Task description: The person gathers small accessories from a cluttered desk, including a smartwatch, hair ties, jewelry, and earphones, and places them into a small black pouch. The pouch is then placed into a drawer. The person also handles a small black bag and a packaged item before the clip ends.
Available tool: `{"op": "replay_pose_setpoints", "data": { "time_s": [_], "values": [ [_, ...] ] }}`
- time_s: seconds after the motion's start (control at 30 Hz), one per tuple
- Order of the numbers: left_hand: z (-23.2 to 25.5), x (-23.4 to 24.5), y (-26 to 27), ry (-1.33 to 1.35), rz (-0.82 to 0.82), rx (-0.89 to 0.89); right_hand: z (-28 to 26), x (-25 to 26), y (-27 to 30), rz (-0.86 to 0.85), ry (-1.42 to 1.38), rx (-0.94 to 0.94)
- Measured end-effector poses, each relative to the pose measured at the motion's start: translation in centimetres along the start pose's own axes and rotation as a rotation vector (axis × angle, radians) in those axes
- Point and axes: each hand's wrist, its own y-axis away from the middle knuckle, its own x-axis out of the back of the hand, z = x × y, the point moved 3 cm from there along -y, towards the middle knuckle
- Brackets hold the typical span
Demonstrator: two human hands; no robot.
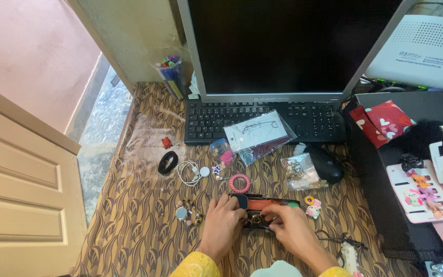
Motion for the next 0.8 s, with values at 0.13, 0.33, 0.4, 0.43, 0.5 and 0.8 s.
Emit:
{"op": "replay_pose_setpoints", "data": {
  "time_s": [0.13, 0.33, 0.4, 0.43, 0.5, 0.8],
  "values": [
    [-0.2, 1.0, 0.2, 0.138, 0.066, -0.020, 0.1, -0.1, 0.2, 0.070, 0.141, -0.097],
    [-6.2, 3.6, 0.6, 0.180, 0.470, 0.326, 0.7, 0.5, 0.3, 0.202, 0.159, -0.066],
    [-9.2, 4.7, 1.1, 0.129, 0.549, 0.534, 0.7, 0.6, 0.2, 0.220, 0.125, -0.103],
    [-10.5, 5.4, 1.2, 0.114, 0.533, 0.564, 0.6, 0.6, 0.1, 0.245, 0.096, -0.119],
    [-12.5, 6.2, 1.2, 0.090, 0.497, 0.625, 0.4, 0.8, 0.2, 0.296, 0.044, -0.153],
    [-13.9, 3.6, -1.5, -0.189, 0.064, 0.497, 0.9, 0.8, 0.3, 0.255, -0.071, -0.198]
  ]
}}
